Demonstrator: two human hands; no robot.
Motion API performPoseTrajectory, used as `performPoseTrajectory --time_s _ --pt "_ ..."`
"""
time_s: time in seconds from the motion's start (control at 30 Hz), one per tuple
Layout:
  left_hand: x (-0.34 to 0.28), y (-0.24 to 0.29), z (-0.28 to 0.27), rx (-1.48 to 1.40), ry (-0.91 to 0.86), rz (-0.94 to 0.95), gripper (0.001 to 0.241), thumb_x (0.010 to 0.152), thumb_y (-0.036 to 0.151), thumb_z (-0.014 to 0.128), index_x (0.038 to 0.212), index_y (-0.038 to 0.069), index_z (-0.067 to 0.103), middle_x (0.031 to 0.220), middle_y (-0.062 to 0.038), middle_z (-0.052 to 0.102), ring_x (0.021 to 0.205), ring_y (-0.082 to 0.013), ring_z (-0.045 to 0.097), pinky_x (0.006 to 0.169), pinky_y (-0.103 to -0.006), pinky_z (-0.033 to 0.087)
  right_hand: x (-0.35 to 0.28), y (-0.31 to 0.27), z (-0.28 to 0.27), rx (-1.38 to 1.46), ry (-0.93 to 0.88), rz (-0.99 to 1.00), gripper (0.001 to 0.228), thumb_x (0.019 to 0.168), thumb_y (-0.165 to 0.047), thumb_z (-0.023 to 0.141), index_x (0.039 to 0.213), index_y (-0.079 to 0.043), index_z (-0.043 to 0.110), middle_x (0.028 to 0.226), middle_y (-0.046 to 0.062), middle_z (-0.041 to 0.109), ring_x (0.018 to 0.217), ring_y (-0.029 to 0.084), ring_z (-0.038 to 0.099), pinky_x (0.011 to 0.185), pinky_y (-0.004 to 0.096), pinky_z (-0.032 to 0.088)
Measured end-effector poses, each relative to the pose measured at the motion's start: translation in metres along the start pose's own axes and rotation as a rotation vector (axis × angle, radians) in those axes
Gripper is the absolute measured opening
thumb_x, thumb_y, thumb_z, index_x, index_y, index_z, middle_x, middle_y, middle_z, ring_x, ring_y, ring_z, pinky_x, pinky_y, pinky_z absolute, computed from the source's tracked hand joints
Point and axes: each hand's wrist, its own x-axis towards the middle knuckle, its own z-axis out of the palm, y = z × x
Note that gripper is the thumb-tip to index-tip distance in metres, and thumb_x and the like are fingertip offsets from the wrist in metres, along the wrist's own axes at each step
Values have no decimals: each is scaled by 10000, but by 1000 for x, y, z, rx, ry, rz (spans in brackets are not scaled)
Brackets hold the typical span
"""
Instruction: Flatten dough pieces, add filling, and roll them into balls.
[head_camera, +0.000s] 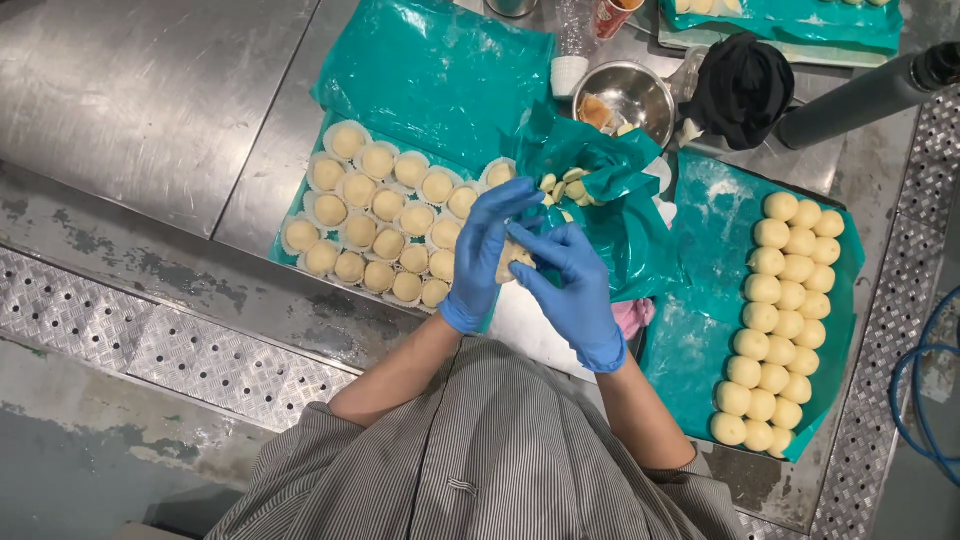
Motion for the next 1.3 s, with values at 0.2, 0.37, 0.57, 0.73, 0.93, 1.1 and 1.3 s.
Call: performPoseTrajectory --time_s 0.2,0.37,0.57,0.73,0.93,1.1,1.3 --pt "-10 -11 -19 22 -195 -6 551 1152 392 408 1486 -22 552 1447 -139 623 1344 -238 628 1191 -380 492 -2 8 -3 -15 -16 -79 424 810 -6 864 1212 -93 762 1038 40 639 894 110 622 740 248 534" --pt "-3 4 -3 158 -68 38 525 1132 361 377 1482 -8 508 1459 -122 604 1315 -203 626 1137 -348 499 4 -10 0 3 40 -161 470 810 -18 842 1254 -61 696 1124 61 640 959 141 633 809 272 545" --pt "-12 -48 -26 274 15 -217 466 1157 304 414 1244 -43 711 1134 -110 731 1023 -134 648 922 -291 507 2 8 1 -312 78 -301 358 869 11 820 1206 -82 744 1112 88 702 935 211 724 793 307 581" --pt "-7 -48 -29 216 80 -254 424 1142 294 463 1093 -43 715 902 -44 714 811 -77 616 737 -253 513 13 -4 -6 -225 75 -364 337 866 24 794 1176 -92 731 1121 86 697 975 220 725 826 312 589" --pt "-10 -62 -39 513 89 -325 418 1085 295 543 961 -51 742 751 -56 684 720 -82 572 643 -275 469 12 10 -12 -160 -61 -326 339 864 14 798 1183 -72 725 1198 106 697 1007 213 730 808 298 604" --pt "-5 -61 -60 729 -165 69 458 1114 331 578 1241 -106 629 883 -38 651 782 -74 595 676 -252 498 19 -18 -16 -91 -215 -327 354 901 46 719 1247 -17 677 1224 166 623 1060 280 684 810 312 617" --pt "3 -15 -25 310 70 -496 489 1095 343 480 993 -11 802 755 -29 701 609 -58 546 577 -232 436 0 5 8 -344 -31 -509 397 872 52 713 1259 -28 673 1138 114 686 1020 286 728 811 340 589"
